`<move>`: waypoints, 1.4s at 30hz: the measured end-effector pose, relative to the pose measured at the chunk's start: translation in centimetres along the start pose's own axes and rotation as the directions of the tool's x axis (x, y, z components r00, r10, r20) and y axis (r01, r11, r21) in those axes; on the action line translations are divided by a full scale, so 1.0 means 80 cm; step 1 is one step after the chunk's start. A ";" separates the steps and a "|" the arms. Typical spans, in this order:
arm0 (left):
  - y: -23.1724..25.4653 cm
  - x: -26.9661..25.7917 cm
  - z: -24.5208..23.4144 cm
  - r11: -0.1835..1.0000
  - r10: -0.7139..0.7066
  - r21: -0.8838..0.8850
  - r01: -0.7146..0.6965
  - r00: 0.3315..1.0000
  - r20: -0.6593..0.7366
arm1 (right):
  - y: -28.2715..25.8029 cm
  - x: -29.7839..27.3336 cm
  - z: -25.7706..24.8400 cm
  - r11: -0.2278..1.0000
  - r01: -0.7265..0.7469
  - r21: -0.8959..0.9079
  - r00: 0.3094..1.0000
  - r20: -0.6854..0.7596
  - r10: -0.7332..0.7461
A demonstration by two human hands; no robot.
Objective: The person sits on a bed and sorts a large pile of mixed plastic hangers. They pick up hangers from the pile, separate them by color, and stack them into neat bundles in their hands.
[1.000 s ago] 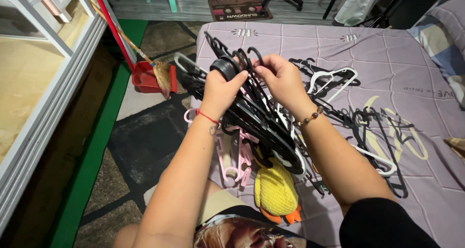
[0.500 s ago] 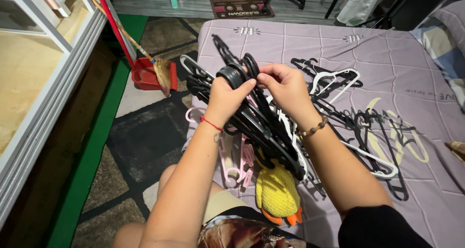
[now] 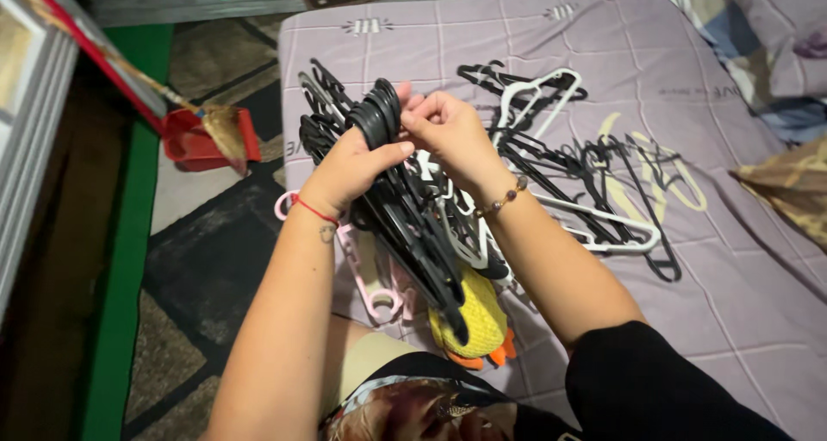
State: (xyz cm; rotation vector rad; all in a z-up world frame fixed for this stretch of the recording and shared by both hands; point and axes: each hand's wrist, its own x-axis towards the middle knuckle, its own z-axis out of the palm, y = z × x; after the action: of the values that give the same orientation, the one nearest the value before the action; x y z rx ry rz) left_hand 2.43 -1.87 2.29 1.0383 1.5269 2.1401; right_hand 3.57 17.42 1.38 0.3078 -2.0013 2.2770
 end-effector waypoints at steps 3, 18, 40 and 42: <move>0.008 0.006 0.012 0.997 -0.049 0.062 0.049 0.999 -0.006 | -0.002 -0.003 -0.013 0.994 -0.056 0.095 0.996 -0.069 0.062; 0.005 0.050 0.009 0.987 0.065 0.158 -0.042 0.988 -0.142 | 0.251 -0.076 -0.321 0.202 -0.581 -0.788 0.804 -0.594 -0.002; -0.141 0.081 -0.063 0.926 -0.345 -0.011 0.378 0.832 -0.435 | 0.267 -0.188 -0.483 0.093 -0.920 -0.382 0.393 -0.899 0.193; -0.137 0.080 -0.069 0.907 -0.402 -0.070 0.415 0.806 -0.434 | 0.253 -0.191 -0.473 0.114 -0.921 -0.374 0.390 -0.894 0.219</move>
State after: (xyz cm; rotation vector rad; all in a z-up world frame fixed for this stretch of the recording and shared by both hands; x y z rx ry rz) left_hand -7.57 2.48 -6.27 0.1804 1.7783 2.1168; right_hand 10.98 53.02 -25.96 -1.5761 -2.6595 0.6847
